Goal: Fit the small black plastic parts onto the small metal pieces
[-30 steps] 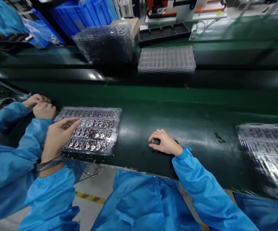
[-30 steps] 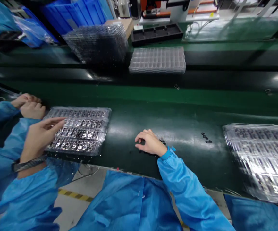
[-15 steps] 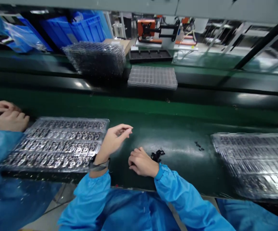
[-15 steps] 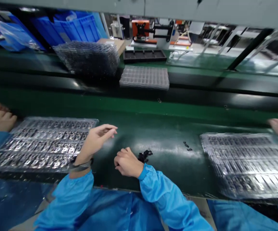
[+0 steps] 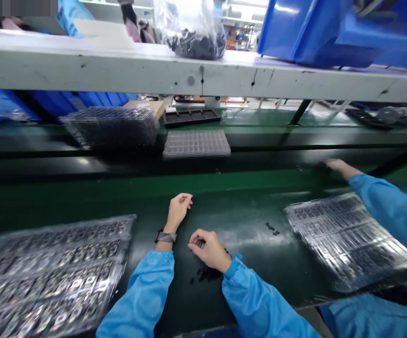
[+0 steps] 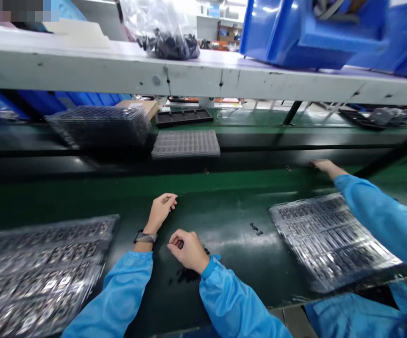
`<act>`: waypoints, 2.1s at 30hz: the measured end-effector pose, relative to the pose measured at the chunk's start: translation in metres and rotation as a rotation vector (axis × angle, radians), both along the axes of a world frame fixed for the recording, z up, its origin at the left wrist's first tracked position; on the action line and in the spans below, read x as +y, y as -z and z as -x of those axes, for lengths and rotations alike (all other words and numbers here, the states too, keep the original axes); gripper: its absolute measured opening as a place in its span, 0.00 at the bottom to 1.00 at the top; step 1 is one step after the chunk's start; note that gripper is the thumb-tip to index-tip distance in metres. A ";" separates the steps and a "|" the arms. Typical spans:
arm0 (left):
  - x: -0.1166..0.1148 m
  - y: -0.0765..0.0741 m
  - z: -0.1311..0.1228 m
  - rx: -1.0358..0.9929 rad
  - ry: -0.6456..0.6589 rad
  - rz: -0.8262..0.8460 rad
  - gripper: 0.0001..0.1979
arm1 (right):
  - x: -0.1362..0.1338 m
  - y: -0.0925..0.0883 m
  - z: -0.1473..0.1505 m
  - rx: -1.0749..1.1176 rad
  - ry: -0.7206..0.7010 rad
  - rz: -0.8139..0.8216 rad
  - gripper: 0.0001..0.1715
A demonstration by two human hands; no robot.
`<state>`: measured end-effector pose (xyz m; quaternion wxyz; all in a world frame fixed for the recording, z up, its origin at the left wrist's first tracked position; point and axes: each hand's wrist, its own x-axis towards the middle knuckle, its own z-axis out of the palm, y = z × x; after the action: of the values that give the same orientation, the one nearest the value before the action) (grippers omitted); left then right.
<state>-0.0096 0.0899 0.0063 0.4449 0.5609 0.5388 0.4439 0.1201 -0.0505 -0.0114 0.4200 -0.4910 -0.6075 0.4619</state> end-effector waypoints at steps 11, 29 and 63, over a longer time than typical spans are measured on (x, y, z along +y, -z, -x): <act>0.018 0.029 0.010 0.055 0.021 -0.004 0.28 | 0.017 0.015 0.000 0.122 0.136 0.127 0.19; 0.022 0.027 0.008 0.005 0.035 0.030 0.31 | 0.024 0.018 -0.009 0.437 -0.052 0.376 0.41; 0.009 0.030 0.002 -0.040 0.030 -0.064 0.24 | 0.015 0.009 -0.005 0.329 -0.034 0.316 0.27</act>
<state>-0.0117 0.0990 -0.0240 0.4440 0.5741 0.5067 0.4653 0.1255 -0.0357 -0.0206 0.4235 -0.4582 -0.4592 0.6323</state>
